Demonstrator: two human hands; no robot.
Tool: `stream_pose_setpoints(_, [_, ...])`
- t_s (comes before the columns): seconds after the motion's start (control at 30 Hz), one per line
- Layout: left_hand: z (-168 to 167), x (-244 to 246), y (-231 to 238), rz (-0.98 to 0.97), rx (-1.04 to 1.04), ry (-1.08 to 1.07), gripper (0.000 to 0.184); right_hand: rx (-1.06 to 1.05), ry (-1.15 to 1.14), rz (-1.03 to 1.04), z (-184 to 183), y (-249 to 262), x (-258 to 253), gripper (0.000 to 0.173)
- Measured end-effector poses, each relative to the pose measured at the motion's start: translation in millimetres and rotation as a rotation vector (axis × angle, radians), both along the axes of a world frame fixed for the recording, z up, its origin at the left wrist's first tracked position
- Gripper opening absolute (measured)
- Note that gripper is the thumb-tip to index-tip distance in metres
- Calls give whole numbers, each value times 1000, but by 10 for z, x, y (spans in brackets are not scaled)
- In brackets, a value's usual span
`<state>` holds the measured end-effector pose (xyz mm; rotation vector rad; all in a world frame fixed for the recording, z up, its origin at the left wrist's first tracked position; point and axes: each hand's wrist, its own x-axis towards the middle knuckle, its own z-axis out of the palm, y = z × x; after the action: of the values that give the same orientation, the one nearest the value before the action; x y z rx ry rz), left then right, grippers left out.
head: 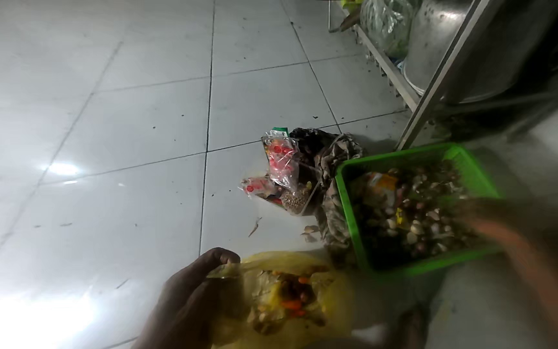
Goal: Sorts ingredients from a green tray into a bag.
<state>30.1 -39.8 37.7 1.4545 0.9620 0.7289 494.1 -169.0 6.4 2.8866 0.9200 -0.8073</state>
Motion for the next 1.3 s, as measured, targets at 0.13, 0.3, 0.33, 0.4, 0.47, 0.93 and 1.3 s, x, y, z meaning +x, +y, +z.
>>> stream_pose_setpoints(0.13, [6,-6,5,15,-26,-14,23,477,253,-208,-103,22,203,26])
stream_pose_setpoints(0.3, [-5,-20,3,20,-5,3,21,297,-35,-69,-25,-103,317,29])
stream_pose_setpoints(0.33, [-7,-14,5,16,-6,-5,21,212,-32,-71,-19,-82,240,32])
stream_pose_setpoints(0.4, [-28,-13,16,15,-21,-31,20,64,-31,-11,-40,-47,101,35])
stream_pose_setpoints(0.47, [-36,-15,17,16,-25,-17,23,9,-34,32,-108,-15,104,45])
stream_pose_setpoints(0.93, [-57,-14,26,38,21,26,22,50,47,161,-123,204,-225,36])
stream_pose_setpoints(1.3, [-26,43,-9,99,34,-10,20,716,245,-409,182,-29,-20,8])
